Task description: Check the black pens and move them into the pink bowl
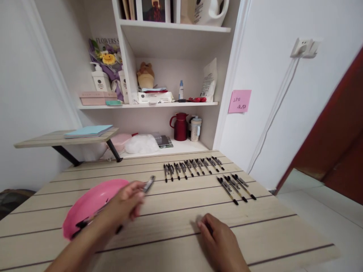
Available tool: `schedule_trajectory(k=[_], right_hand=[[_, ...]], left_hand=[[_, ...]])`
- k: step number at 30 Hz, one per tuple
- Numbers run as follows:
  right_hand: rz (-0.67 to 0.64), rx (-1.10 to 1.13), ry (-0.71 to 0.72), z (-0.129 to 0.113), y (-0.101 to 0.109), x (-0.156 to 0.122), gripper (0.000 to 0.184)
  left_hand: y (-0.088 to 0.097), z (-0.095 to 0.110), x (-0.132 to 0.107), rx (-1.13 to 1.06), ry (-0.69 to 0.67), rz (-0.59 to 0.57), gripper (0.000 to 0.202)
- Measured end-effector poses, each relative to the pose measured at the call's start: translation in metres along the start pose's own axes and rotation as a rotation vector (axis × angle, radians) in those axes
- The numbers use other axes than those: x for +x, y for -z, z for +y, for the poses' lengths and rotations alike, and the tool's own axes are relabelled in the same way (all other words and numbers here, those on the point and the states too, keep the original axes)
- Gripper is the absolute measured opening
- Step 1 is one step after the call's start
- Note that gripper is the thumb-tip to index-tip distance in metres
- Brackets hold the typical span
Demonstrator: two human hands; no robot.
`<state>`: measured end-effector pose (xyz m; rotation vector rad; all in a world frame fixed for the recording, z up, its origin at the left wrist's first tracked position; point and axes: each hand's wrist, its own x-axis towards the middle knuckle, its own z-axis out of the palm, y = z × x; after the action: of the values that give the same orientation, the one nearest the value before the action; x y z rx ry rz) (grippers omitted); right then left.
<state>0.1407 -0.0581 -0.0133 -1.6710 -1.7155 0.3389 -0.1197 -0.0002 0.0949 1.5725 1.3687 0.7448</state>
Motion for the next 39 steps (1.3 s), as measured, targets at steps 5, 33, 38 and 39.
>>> schedule_trajectory(k=[5, 33, 38, 39], right_hand=[[-0.025, 0.588, -0.021, -0.032, 0.000, 0.042, 0.033], [0.225, 0.822, -0.304, -0.015, -0.011, 0.070, 0.038], [0.197, 0.925, -0.395, 0.000, -0.010, 0.080, 0.032], [0.163, 0.891, -0.421, 0.003, -0.010, 0.083, 0.029]], left_hand=[[-0.105, 0.009, 0.010, -0.376, -0.019, -0.287, 0.019], [-0.134, -0.031, 0.034, -0.740, 0.108, -0.435, 0.027], [-0.136, -0.032, 0.033, -0.766, 0.142, -0.427, 0.025], [-0.136, -0.032, 0.033, -0.767, 0.149, -0.420, 0.025]])
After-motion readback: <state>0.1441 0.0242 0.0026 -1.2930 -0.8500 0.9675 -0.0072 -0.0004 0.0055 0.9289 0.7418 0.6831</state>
